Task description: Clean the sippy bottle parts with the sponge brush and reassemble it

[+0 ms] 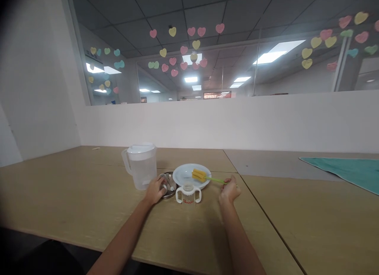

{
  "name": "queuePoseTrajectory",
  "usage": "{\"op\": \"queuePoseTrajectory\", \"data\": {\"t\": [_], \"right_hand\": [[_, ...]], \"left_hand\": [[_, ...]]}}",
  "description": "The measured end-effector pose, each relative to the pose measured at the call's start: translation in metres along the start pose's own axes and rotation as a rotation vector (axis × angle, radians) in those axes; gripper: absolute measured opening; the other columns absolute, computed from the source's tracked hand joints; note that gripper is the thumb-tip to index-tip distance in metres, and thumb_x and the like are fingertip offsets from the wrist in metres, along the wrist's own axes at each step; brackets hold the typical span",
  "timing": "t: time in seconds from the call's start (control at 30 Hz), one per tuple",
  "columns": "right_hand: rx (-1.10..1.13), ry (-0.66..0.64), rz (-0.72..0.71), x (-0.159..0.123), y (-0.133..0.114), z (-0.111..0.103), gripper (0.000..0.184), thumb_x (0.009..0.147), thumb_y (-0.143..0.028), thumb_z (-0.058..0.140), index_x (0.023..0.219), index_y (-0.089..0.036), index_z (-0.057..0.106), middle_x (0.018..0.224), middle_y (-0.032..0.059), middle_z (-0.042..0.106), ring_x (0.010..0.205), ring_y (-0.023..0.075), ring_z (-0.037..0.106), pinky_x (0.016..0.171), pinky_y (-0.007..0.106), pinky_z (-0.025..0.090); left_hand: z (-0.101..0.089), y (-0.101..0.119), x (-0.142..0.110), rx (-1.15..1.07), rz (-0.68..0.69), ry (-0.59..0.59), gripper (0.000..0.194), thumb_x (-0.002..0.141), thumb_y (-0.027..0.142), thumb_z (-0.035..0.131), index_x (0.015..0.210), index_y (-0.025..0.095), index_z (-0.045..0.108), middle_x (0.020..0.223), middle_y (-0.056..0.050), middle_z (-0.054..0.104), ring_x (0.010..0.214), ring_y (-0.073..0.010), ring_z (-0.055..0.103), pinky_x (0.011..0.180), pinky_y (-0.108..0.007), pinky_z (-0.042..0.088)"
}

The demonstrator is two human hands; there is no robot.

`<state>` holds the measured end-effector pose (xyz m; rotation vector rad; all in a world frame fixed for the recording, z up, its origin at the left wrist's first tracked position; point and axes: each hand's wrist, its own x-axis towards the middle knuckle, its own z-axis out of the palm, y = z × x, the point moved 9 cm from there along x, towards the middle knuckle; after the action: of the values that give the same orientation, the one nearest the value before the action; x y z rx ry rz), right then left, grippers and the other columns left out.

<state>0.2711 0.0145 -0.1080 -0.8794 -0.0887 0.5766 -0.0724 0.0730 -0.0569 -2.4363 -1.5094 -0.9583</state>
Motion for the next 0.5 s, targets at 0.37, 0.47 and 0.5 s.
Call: {"op": "queuePoseTrajectory", "data": {"t": [0.37, 0.47, 0.5], "right_hand": [[0.079, -0.018, 0.017, 0.003, 0.002, 0.007, 0.020, 0.069, -0.031, 0.050, 0.057, -0.021, 0.037, 0.050, -0.0083, 0.043, 0.034, 0.0035, 0.028, 0.032, 0.021, 0.021], [0.101, -0.053, 0.031, 0.002, 0.005, 0.010, 0.021, 0.070, -0.033, 0.050, 0.059, -0.021, 0.037, 0.050, -0.0088, 0.043, 0.033, 0.0034, 0.029, 0.032, 0.021, 0.021], [0.110, -0.078, 0.038, 0.002, 0.007, 0.012, 0.022, 0.071, -0.034, 0.050, 0.059, -0.021, 0.036, 0.050, -0.0091, 0.042, 0.033, 0.0034, 0.029, 0.031, 0.021, 0.022]], "left_hand": [[-0.010, 0.112, -0.020, -0.210, 0.578, 0.245, 0.042, 0.077, 0.029, 0.050, 0.116, 0.015, 0.050, 0.115, -0.013, 0.053, 0.108, -0.0250, 0.049, 0.093, -0.042, 0.040], [0.006, 0.131, -0.019, -0.282, 0.562, 0.183, 0.047, 0.079, 0.029, 0.052, 0.124, 0.016, 0.043, 0.122, -0.014, 0.049, 0.116, -0.0241, 0.046, 0.097, -0.041, 0.040], [0.008, 0.132, -0.018, -0.315, 0.529, 0.180, 0.050, 0.080, 0.030, 0.053, 0.125, 0.016, 0.040, 0.123, -0.015, 0.048, 0.118, -0.0240, 0.045, 0.098, -0.041, 0.040]]}}
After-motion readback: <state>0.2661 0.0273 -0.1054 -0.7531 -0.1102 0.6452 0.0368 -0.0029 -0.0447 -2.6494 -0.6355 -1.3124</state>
